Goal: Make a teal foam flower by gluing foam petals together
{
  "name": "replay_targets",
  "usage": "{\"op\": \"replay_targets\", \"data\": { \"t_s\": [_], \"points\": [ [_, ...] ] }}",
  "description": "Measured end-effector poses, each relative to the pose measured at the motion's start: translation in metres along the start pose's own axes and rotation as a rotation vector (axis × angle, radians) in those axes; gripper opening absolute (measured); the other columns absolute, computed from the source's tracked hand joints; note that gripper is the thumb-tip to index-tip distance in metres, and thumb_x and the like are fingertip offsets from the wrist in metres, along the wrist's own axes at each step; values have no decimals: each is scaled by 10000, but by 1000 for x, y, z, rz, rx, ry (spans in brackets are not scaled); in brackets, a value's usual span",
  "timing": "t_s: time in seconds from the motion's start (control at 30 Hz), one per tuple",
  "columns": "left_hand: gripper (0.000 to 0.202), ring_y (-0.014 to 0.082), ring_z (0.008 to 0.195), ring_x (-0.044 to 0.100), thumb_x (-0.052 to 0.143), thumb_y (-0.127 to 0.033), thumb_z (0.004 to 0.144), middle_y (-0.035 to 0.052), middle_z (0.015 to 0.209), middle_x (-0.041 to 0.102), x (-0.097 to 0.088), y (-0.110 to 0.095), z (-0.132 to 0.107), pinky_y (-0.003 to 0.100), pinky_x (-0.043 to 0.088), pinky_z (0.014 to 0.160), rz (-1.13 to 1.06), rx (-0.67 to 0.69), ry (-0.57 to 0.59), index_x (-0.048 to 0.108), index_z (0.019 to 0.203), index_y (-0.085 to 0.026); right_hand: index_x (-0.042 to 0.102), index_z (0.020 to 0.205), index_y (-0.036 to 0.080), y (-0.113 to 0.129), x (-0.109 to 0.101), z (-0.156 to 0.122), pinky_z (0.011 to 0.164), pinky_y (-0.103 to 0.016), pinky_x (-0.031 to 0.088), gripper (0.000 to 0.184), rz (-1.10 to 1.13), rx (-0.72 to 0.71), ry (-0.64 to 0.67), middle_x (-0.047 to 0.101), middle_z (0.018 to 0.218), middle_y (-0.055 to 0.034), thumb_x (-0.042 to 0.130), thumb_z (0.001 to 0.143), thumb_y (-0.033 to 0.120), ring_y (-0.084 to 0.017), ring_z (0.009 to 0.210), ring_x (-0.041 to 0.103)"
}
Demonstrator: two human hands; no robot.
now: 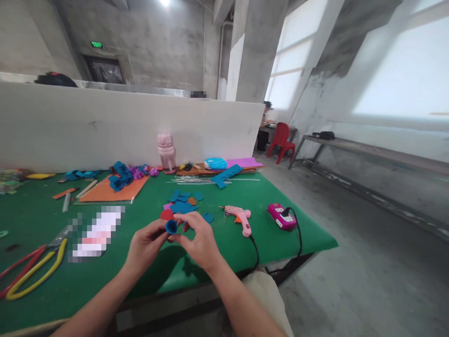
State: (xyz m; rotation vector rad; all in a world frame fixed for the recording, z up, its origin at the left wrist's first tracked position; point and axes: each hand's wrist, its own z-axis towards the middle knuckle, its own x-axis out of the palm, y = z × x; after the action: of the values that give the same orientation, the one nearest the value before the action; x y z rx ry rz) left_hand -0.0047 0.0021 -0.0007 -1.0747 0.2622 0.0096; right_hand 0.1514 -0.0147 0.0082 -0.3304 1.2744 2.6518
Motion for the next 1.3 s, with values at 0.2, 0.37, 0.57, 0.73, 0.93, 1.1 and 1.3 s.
{"op": "replay_targets", "data": {
  "t_s": [0.2,0.37,0.57,0.73,0.93,1.1,1.3],
  "points": [
    [107,113,581,545,552,-161,755,7,679,599,3,2,0,212,433,576,12,1,57,654,753,-192,616,866,193,4,-1,1,691,-245,429,102,-48,-17,3,571,822,-21,600,770,226,-124,727,519],
    [107,116,580,544,553,-162,757,7,645,587,4,0,-1,209,422,578,39,13,78,652,728,-189,604,810,180,3,-2,1,688,-243,423,57,-53,-21,-10,577,792,-21,585,777,224,-128,738,525],
    [114,119,589,540,541,-182,774,6,615,575,5,-2,-1,207,408,585,74,27,116,626,699,-179,582,754,176,2,-2,0,671,-230,411,33,-64,-12,-34,567,747,-6,588,766,206,-117,705,518],
    [130,117,589,533,530,-216,793,7,618,569,4,0,-1,210,401,584,109,53,137,615,704,-175,573,725,177,3,-1,0,655,-228,406,62,-75,7,-54,559,721,-2,579,769,220,-117,688,514],
    [136,107,576,519,540,-244,787,-3,612,565,5,0,-1,204,397,565,99,8,126,615,695,-177,579,729,180,5,1,0,651,-237,412,78,-78,61,-46,562,717,-5,585,762,250,-123,683,514],
    [115,108,544,534,592,-253,741,-11,590,581,7,-6,-1,210,421,545,-78,-188,102,602,666,-167,589,883,184,5,0,1,671,-235,436,232,0,117,-27,581,813,-12,664,697,300,-120,694,522],
    [132,111,533,559,649,-262,696,-14,585,590,6,-9,2,219,451,536,-363,-414,38,578,700,-151,585,865,172,-5,-1,2,646,-220,439,201,109,252,-116,603,758,-14,504,823,350,-117,681,552]
  ]
}}
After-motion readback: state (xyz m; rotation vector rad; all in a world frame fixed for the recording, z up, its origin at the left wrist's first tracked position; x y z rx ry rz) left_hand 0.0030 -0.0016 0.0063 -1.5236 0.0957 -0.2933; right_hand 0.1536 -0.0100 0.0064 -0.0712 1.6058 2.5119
